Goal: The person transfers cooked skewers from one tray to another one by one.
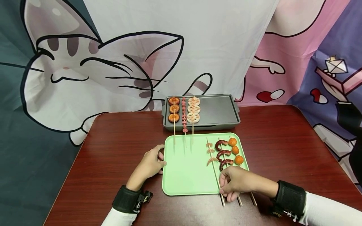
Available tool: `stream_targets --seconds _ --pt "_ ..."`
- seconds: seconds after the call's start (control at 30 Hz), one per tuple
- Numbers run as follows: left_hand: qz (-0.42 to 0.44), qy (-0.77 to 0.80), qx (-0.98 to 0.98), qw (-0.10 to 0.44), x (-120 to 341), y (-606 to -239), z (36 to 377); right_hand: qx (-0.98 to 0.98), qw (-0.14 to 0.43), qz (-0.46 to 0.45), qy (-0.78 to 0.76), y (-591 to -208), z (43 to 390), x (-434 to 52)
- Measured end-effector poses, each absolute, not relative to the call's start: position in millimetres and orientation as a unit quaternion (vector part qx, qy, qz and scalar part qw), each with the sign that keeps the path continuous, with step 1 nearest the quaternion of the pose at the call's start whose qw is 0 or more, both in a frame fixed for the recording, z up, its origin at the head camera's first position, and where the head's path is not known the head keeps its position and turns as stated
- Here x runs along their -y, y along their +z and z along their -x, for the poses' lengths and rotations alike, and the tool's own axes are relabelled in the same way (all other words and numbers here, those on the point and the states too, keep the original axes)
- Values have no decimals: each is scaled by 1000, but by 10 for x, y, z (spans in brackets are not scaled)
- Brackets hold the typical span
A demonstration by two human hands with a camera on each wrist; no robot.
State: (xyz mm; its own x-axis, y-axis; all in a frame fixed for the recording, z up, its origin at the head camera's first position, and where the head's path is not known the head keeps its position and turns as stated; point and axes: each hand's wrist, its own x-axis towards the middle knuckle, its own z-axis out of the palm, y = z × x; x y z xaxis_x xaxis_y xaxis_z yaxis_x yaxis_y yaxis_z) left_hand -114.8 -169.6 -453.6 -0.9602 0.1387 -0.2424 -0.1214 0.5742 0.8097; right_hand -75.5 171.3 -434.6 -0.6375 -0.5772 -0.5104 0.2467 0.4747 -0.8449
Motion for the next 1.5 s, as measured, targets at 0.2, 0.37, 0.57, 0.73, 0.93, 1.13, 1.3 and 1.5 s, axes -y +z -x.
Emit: stream_targets --seconds 0.2,0.37,0.57,0.73,0.93,1.13,1.3,1.5 --pt "-3 465 -874 142 1695 -4530 1144 -752 415 120 -498 -4330 778 -1723" --pt "-3 465 -874 142 1692 -4523 1145 -755 394 157 -500 -4281 846 -1778" --pt "-1 465 -874 140 1695 -4529 1141 -750 349 210 -521 -4229 943 -1896" --pt "0 466 -874 138 1695 -4526 1141 -749 298 239 -541 -4240 1055 -2021" --pt "0 468 -873 141 1693 -4529 1134 -763 235 237 -554 -4235 1156 -2205" --pt "0 471 -870 142 1686 -4534 1131 -789 163 190 -562 -4188 1273 -2392" --pt "1 472 -870 143 1686 -4531 1127 -817 123 143 -545 -4185 1412 -2505" --pt "1 470 -871 144 1686 -4527 1128 -824 117 115 -543 -4266 1526 -2618"
